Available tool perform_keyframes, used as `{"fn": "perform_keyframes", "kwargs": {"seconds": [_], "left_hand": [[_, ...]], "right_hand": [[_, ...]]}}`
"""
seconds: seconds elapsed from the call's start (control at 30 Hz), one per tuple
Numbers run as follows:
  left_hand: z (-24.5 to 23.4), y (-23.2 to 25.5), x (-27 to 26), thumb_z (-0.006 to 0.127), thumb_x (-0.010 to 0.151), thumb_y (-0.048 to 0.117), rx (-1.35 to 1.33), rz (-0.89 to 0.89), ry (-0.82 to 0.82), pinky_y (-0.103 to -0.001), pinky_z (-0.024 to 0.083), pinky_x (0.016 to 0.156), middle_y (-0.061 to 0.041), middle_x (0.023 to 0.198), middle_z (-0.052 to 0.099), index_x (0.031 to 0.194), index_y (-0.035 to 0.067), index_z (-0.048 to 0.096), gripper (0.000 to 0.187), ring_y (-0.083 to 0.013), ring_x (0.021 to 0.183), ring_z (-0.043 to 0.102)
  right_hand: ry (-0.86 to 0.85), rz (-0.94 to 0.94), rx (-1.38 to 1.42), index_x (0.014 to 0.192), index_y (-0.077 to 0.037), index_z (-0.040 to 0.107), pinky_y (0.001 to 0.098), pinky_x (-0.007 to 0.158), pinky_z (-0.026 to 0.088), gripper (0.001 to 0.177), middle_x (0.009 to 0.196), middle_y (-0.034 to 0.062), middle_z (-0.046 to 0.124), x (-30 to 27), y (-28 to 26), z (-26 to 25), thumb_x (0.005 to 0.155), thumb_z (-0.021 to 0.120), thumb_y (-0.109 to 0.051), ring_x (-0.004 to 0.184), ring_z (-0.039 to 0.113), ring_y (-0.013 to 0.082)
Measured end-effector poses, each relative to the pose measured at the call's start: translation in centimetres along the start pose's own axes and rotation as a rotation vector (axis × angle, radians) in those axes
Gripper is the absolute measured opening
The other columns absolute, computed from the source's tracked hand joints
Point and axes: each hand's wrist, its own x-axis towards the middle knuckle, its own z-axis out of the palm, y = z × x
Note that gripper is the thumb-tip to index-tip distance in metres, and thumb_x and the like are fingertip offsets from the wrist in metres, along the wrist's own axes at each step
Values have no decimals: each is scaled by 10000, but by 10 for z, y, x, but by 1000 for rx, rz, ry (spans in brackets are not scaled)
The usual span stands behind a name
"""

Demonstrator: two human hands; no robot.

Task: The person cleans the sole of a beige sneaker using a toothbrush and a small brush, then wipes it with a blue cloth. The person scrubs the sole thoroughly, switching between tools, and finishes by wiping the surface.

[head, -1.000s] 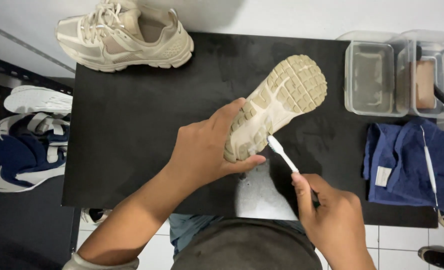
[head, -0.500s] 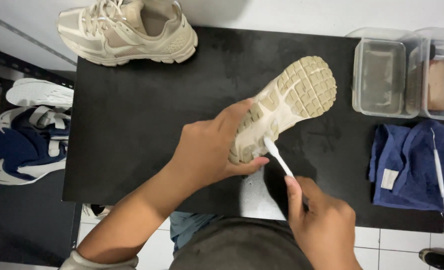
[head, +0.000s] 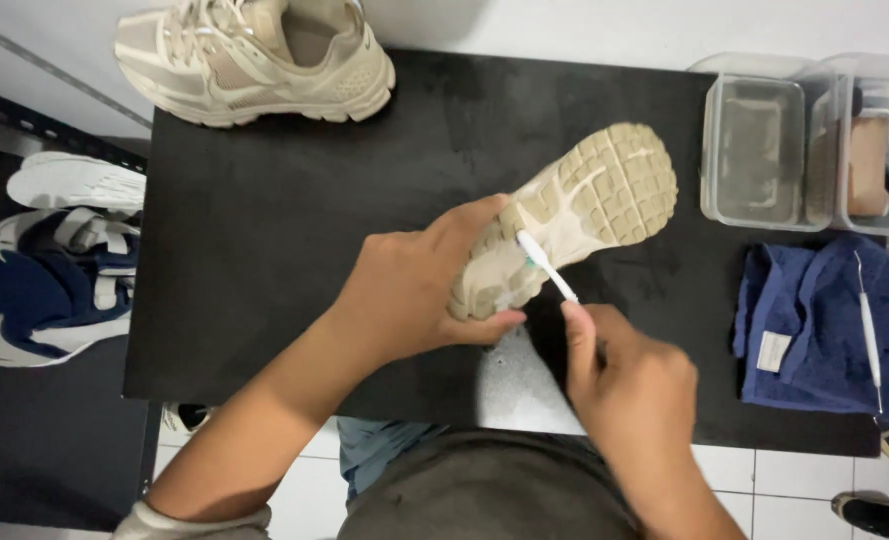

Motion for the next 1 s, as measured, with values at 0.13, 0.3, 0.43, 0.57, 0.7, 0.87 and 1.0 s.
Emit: {"fn": "perform_keyframes", "kwargs": {"seconds": [0.13, 0.3, 0.43, 0.57, 0.7, 0.87, 1.0], "left_hand": [[-22, -9, 1, 788, 757, 673, -78, 27, -95, -351, 492, 547, 12, 1432, 654, 1474, 159, 445, 946, -198, 842, 749], [-34, -8, 6, 808, 760, 536, -171, 30, -221, -378, 499, 644, 27, 1356, 692, 1443, 208, 451, 837, -254, 780, 721], [-34, -6, 9, 821, 760, 522, -167, 33, -255, -368, 499, 581, 18, 1364, 688, 1453, 196, 430, 859, -239, 833, 740], [-34, -4, 8, 819, 759, 493, -197, 11, -221, -346, 514, 585, 37, 1419, 660, 1462, 213, 446, 843, -207, 946, 752], [-33, -3, 6, 824, 761, 483, -178, 39, -211, -360, 507, 552, 24, 1410, 662, 1447, 193, 445, 836, -225, 854, 746], [-34, 1, 7, 811, 760, 479, -203, 26, -232, -375, 511, 589, 16, 1411, 664, 1440, 196, 443, 824, -236, 935, 746], [-32, -3, 5, 809, 758, 498, -197, 13, -247, -363, 482, 527, 21, 1407, 663, 1452, 214, 429, 841, -226, 874, 748]], "right_hand": [[34, -21, -24, 939, -240, 762, 439, 476, 416, 245, 689, 4, 679, 9, 16, -11, 1073, 588, -347, 603, 645, 289], [83, 45, -12, 970, -175, 740, 486, 483, 385, 222, 590, 117, 574, 4, 25, 0, 1092, 629, -323, 527, 568, 372], [80, 30, -16, 851, -160, 629, 431, 423, 330, 300, 507, 25, 480, -6, 14, 9, 1093, 607, -336, 429, 474, 276], [11, 65, -126, 827, -198, 594, 451, 396, 338, 340, 485, 28, 461, -26, 18, 6, 1087, 562, -414, 416, 485, 301], [16, 21, -57, 833, -166, 613, 414, 404, 288, 324, 462, 37, 437, -15, 15, -7, 1088, 575, -362, 393, 462, 264], [70, 22, -116, 831, -195, 642, 464, 391, 335, 319, 479, 74, 490, -2, 7, 1, 1088, 599, -379, 413, 497, 343], [-61, 96, -249, 847, -299, 692, 471, 413, 356, 326, 496, 55, 525, -21, 17, -19, 1077, 553, -483, 474, 560, 358]]}}
